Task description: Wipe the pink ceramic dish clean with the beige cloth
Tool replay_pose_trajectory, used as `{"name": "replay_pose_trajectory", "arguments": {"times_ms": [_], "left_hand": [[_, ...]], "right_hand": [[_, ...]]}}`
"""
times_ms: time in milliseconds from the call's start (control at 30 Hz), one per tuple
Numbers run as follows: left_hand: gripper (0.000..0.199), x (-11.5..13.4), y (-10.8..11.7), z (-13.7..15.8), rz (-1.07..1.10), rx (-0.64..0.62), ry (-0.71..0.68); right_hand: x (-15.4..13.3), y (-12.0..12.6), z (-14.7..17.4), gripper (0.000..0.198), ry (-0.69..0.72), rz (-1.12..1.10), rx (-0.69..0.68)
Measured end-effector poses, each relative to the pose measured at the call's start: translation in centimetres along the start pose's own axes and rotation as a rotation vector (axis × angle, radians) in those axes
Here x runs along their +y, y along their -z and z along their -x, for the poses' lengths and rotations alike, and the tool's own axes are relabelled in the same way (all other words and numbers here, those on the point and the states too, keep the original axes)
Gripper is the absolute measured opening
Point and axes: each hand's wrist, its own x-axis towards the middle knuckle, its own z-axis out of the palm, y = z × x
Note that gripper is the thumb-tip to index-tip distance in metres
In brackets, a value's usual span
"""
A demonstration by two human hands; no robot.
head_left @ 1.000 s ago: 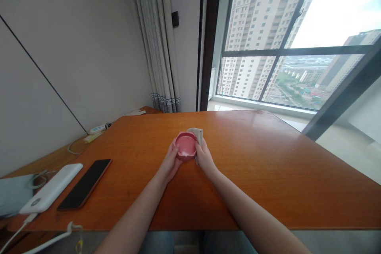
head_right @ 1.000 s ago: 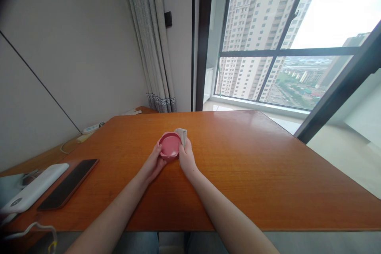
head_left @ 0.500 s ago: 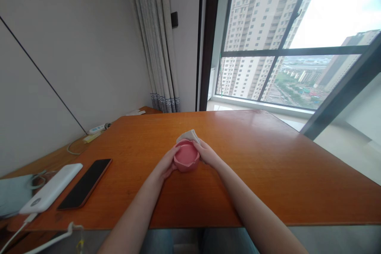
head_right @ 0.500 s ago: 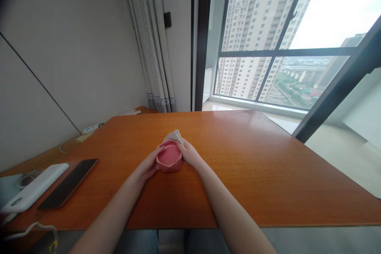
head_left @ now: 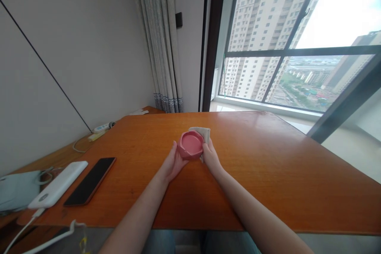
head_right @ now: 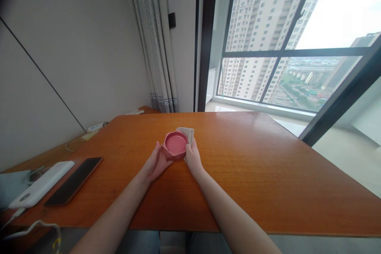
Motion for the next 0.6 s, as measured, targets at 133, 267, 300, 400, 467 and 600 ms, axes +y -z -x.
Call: {"name": "replay_pose_trajectory", "arguments": {"times_ms": [133, 267, 300, 400, 467, 600], "left_hand": [[0.058, 0.6, 0.0, 0.4, -0.039, 0.012, 0.147], [0.055, 1.0, 0.6, 0.7, -0.118, 0.008, 0.259], [0.053, 0.9, 0.7, 0.7, -0.132, 0.023, 0.274], [0.041, 0.4, 0.8, 0.5, -0.144, 0.13, 0.241], [0.036, 0.0, 0.7, 0.2, -0.141, 0.202, 0.165], [0.036, -0.2, 0.7, -0.5, -0.121, 0.299, -0.011]], "right_hand": [[-0.7, 1.8, -1.3, 0.04, -0.116, 0.082, -0.05], [-1.7, 2.4, -1.1, 0.032, -0.103, 0.126, -0.275], [-1.9, 2.4, -1.0, 0.031, -0.102, 0.128, -0.322], [-2.0, 2.2, -1.0, 0.029, -0.085, 0.148, -0.387], [-1.7, 2.0, -1.1, 0.032, -0.04, 0.162, -0.367], [-0.1, 1.0, -1.1, 0.041, 0.063, 0.132, -0.232]]}}
